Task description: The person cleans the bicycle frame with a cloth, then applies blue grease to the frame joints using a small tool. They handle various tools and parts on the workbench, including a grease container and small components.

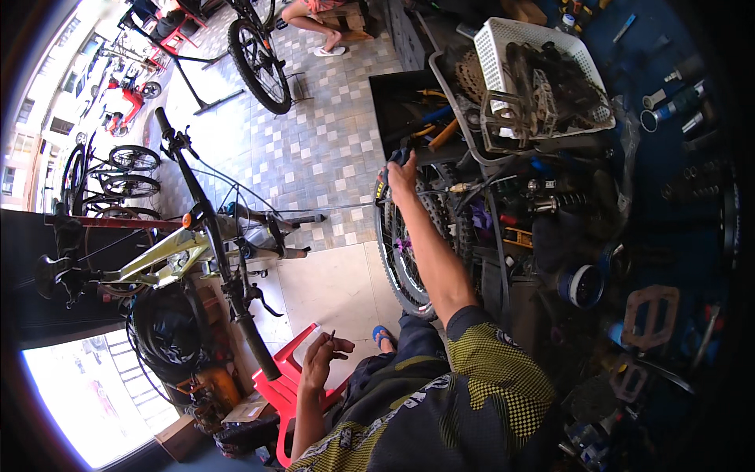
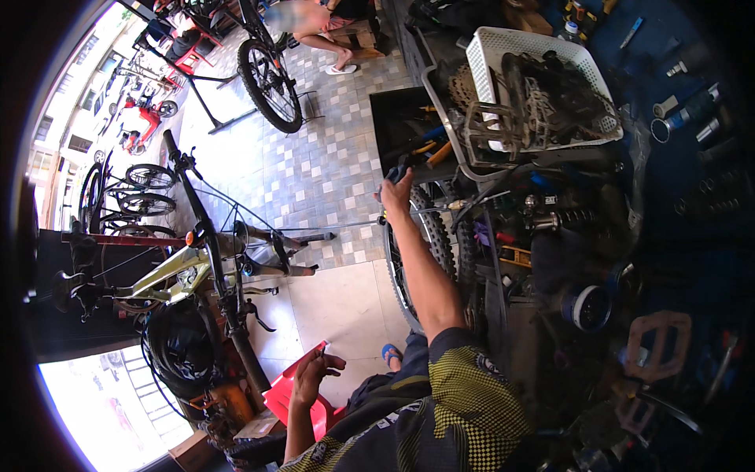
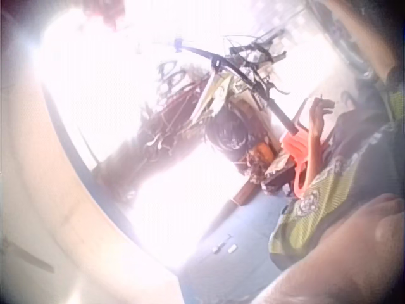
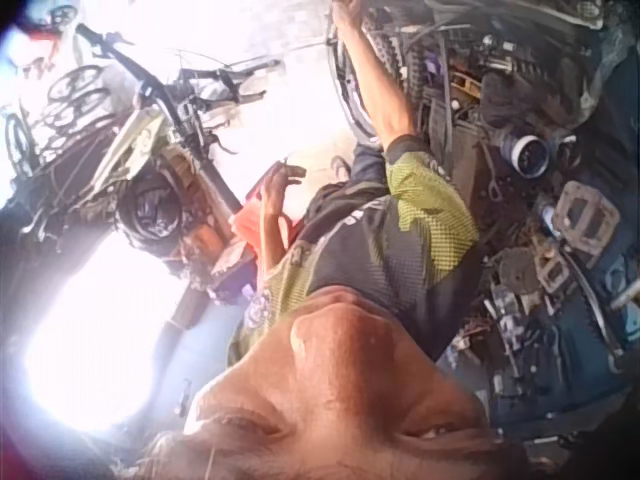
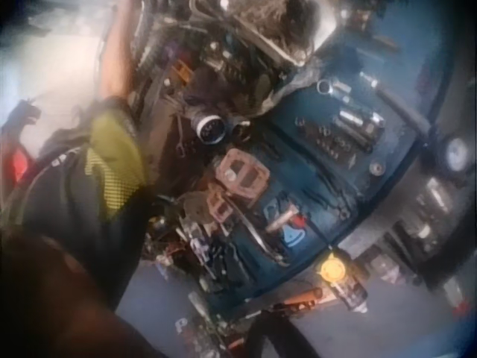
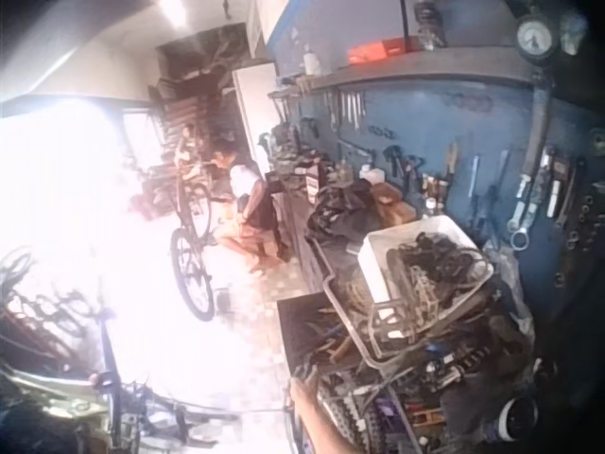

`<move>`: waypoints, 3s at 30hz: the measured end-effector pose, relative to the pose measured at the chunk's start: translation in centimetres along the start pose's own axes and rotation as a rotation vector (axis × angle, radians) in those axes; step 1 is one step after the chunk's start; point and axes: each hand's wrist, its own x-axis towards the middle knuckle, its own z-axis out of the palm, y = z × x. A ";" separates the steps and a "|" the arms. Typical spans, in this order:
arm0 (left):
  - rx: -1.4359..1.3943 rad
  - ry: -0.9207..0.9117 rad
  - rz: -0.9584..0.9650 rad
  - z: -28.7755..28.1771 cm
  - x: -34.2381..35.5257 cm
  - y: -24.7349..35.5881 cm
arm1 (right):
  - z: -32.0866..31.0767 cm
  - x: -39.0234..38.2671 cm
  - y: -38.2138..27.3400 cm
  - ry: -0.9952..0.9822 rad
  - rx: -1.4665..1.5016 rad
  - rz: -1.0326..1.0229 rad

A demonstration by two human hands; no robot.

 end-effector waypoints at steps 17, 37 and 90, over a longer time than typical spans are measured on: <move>0.237 -0.253 0.068 0.8 2.0 2.1 | -9.8 -13.7 4.9 -0.209 -0.821 -0.398; 0.276 -0.422 0.257 -3.3 0.4 0.7 | -19.5 -39.9 -5.1 0.166 -0.836 -0.758; 0.580 -1.246 0.157 26.8 -18.7 -20.7 | -63.2 -72.4 -14.0 1.189 -0.890 -0.590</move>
